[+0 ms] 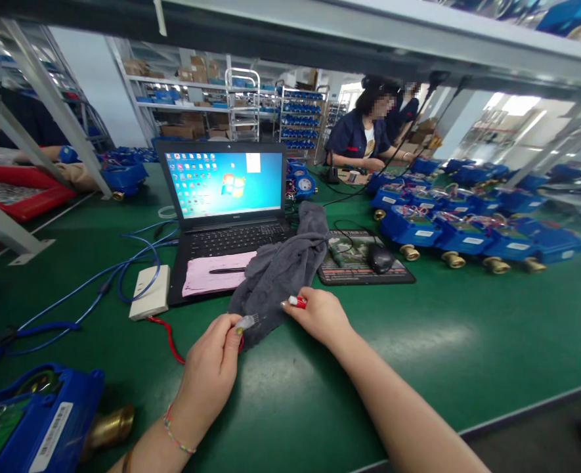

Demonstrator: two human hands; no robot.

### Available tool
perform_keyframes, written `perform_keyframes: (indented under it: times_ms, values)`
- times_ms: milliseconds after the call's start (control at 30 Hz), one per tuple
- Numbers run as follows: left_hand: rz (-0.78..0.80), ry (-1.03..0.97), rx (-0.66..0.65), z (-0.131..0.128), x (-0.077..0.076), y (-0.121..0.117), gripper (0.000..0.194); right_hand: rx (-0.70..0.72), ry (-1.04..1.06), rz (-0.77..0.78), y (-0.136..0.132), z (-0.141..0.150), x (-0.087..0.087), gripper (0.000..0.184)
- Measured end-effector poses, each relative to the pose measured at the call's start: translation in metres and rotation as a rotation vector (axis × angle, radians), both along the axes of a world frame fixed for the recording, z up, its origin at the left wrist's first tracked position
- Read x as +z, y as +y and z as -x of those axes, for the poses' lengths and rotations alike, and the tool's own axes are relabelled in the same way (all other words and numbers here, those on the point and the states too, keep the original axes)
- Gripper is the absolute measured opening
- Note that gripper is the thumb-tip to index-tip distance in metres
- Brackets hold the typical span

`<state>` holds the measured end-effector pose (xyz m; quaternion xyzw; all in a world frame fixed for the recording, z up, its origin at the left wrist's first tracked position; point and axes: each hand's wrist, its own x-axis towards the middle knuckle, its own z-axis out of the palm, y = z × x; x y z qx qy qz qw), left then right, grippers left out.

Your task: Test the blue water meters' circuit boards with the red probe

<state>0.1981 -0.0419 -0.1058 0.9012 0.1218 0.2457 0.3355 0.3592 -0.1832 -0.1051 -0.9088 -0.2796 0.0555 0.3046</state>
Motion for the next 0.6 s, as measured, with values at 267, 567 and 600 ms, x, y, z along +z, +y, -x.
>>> perform_keyframes:
  times_ms: [267, 567, 600]
  values:
    - [0.025, 0.025, 0.012, -0.001, -0.001, 0.0, 0.023, -0.095, 0.109, -0.046, -0.004, -0.013, -0.006, 0.022]
    - [0.023, 0.037, 0.016, -0.002, -0.001, -0.001, 0.021, 0.208, 0.467, -0.521, 0.009, 0.014, 0.01, 0.033]
    - [0.022, 0.041, 0.012, -0.002, -0.001, -0.001, 0.021, 0.237, 0.503, -0.541, 0.011, 0.018, 0.011, 0.034]
